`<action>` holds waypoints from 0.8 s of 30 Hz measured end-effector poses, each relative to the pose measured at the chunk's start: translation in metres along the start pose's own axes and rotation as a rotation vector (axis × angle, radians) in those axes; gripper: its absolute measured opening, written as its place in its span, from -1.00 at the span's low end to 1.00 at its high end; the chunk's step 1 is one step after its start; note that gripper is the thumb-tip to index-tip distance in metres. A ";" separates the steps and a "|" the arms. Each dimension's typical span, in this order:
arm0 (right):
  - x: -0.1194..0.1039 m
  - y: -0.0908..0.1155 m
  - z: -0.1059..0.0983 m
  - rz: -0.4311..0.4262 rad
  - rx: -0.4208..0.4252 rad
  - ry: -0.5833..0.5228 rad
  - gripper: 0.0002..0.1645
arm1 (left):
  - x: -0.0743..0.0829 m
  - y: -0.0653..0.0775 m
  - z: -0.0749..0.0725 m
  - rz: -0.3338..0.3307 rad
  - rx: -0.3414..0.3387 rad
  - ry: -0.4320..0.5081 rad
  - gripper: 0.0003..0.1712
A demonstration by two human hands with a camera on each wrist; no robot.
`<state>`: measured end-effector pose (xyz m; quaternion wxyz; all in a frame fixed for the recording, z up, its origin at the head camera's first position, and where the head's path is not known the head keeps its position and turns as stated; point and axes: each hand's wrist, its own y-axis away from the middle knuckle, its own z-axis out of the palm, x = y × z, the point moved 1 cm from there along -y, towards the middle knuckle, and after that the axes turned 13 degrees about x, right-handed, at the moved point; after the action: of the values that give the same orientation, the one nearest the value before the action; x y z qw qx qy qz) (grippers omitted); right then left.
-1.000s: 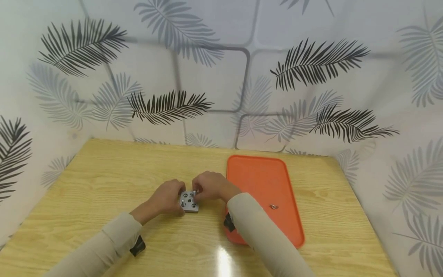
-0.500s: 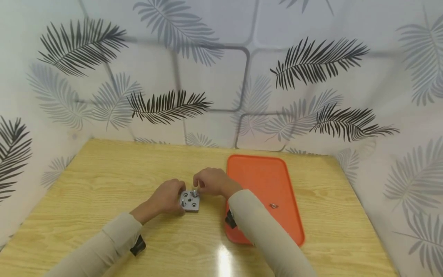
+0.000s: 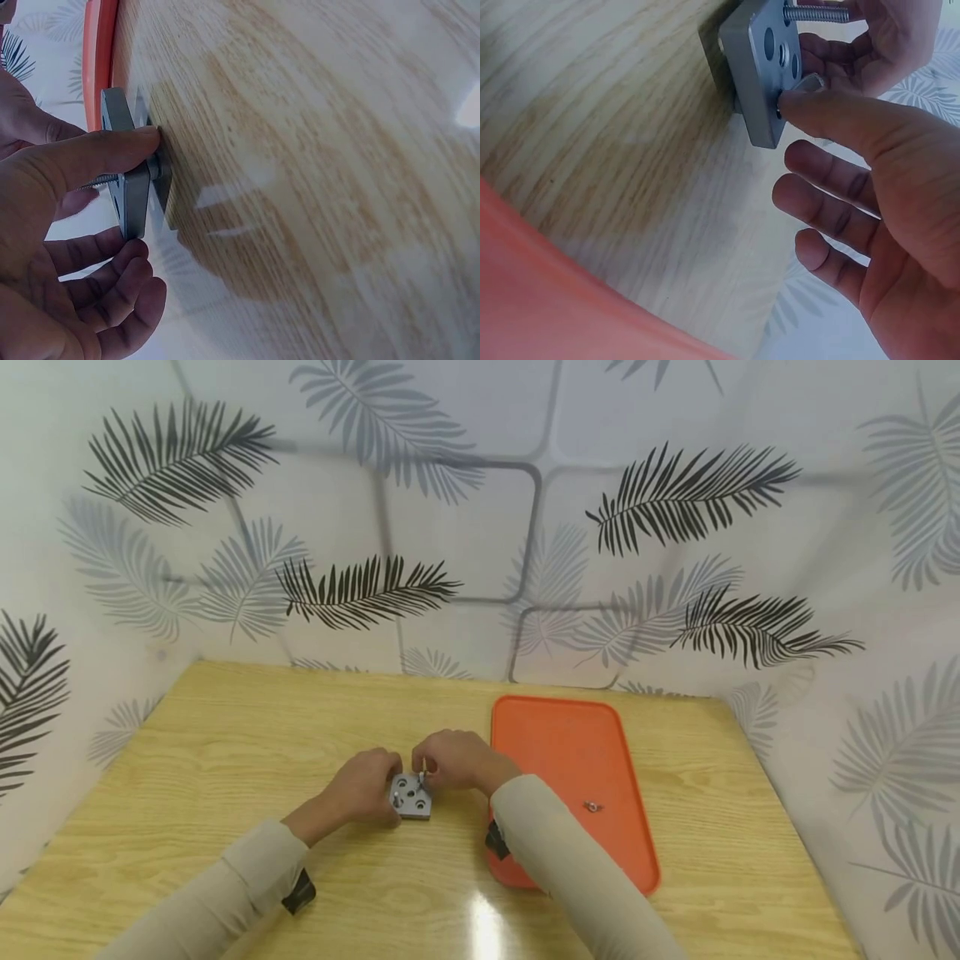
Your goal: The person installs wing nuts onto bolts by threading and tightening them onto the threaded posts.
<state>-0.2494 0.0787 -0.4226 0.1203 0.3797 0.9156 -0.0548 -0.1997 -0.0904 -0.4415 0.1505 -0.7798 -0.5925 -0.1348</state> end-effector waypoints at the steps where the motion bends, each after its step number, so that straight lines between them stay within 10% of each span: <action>1: 0.000 0.000 0.001 0.004 0.002 0.003 -0.89 | 0.000 0.000 0.000 0.001 0.001 -0.002 -0.43; 8: -0.001 0.002 0.002 0.052 0.000 0.027 -0.82 | 0.001 0.000 0.000 -0.002 -0.004 -0.009 -0.42; 15: 0.008 0.005 -0.009 0.041 0.074 -0.180 -0.83 | 0.001 0.000 0.000 -0.011 -0.002 -0.015 -0.42; 24: 0.007 0.003 0.000 0.041 0.007 -0.052 -0.78 | 0.002 0.000 0.000 -0.019 -0.018 -0.010 -0.41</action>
<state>-0.2517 0.0852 -0.4248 0.1436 0.3971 0.9041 -0.0654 -0.1995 -0.0882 -0.4409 0.1390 -0.7763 -0.5992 -0.1376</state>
